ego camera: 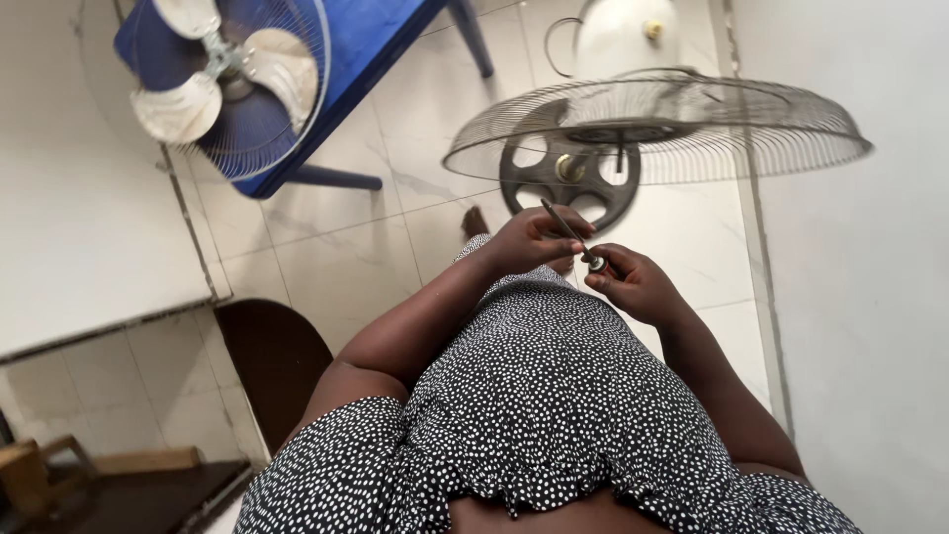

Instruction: The person assembles a standing fan by attaching the front wire cage to the fan head. They use a screwdriver to tighten the screws that secure the cage in place.

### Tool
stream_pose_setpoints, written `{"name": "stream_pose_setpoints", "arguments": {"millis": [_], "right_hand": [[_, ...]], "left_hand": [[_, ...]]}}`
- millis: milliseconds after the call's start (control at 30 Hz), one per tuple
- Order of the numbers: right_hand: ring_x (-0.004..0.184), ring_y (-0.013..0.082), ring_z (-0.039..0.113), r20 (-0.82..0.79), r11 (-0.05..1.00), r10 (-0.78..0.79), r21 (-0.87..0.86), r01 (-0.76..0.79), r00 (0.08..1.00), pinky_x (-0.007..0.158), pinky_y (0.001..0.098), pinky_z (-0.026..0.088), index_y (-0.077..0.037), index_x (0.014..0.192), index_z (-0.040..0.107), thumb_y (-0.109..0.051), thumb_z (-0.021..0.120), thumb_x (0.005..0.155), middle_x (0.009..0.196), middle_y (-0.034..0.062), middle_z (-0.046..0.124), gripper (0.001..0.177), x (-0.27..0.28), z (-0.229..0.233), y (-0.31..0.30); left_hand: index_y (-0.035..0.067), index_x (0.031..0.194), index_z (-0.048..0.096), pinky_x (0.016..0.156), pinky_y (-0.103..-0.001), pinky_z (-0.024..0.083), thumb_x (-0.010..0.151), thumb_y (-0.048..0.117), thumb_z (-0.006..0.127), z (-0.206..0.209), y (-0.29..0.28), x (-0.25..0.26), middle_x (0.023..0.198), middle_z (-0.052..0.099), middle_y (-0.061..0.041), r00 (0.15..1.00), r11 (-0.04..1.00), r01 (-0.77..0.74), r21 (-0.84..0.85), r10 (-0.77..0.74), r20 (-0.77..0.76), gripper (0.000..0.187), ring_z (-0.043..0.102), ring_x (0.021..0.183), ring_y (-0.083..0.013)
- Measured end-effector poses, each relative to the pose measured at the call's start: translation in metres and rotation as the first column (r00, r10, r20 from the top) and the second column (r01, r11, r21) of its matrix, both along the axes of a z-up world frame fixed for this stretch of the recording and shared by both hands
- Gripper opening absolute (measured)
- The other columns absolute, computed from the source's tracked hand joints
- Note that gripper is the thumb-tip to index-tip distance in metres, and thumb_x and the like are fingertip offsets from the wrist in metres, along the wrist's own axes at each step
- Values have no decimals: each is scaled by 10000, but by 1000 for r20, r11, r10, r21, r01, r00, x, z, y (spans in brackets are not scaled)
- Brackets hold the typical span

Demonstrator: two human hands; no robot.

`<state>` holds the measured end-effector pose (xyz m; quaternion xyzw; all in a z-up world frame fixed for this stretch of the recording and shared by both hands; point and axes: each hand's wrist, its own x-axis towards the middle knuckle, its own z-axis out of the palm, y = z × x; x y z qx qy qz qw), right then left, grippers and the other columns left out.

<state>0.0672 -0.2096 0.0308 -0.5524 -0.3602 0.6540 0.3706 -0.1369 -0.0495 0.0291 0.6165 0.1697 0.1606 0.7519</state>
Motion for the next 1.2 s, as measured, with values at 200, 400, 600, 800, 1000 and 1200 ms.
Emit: {"name": "stream_pose_setpoints", "arguments": {"millis": [200, 400, 600, 800, 1000, 1200], "right_hand": [[760, 46, 544, 104, 996, 86, 9, -88, 991, 638, 222, 462, -35, 1300, 628, -178, 724, 935, 902, -13, 631, 403, -46, 14, 49], [745, 28, 565, 66, 989, 142, 31, -144, 988, 622, 210, 474, -38, 1284, 624, -172, 718, 950, 901, -22, 634, 372, -118, 20, 103], [616, 80, 555, 91, 986, 150, -82, -143, 984, 520, 251, 443, -54, 1247, 616, -179, 712, 925, 803, 26, 617, 359, -226, 26, 177], [768, 63, 613, 119, 992, 102, 67, -110, 988, 664, 223, 494, -47, 1250, 605, -181, 703, 969, 876, 18, 641, 326, -307, 13, 247], [715, 96, 619, 45, 997, 80, 13, -80, 996, 649, 246, 504, -25, 1187, 621, -227, 666, 996, 803, 38, 628, 281, -354, 25, 304], [684, 128, 612, -51, 995, 98, -22, -99, 994, 614, 282, 525, 3, 1123, 635, -197, 627, 992, 820, 50, 635, 239, -381, 8, 401]], "left_hand": [[73, 1103, 763, 946, -337, 596, 957, 195, 762, 12, 20, -42, 1107, 728, -75, 994, 995, -104, 5, 104, 19, 190, 715, 1064, -183], [47, 1107, 757, 899, -313, 594, 969, 196, 756, 12, 51, -121, 1072, 731, -69, 973, 974, -226, 1, 226, 39, 204, 714, 1020, -178], [27, 1197, 717, 941, -313, 591, 971, 155, 742, -1, 87, -239, 1172, 718, -84, 915, 917, -396, 38, 398, -65, 261, 714, 1055, -174], [6, 1288, 673, 983, -310, 561, 992, 150, 709, -4, 126, -335, 1194, 721, -99, 884, 884, -452, -121, 427, -190, 331, 681, 1104, -162], [-18, 1251, 679, 965, -286, 556, 995, 124, 694, -17, 166, -375, 1179, 724, -101, 863, 868, -491, -72, 474, -174, 294, 681, 1094, -146], [-67, 1288, 620, 959, -310, 583, 1103, 99, 640, -57, 221, -358, 1123, 731, -123, 765, 750, -639, -169, 644, -33, 250, 706, 1038, -174]]}}
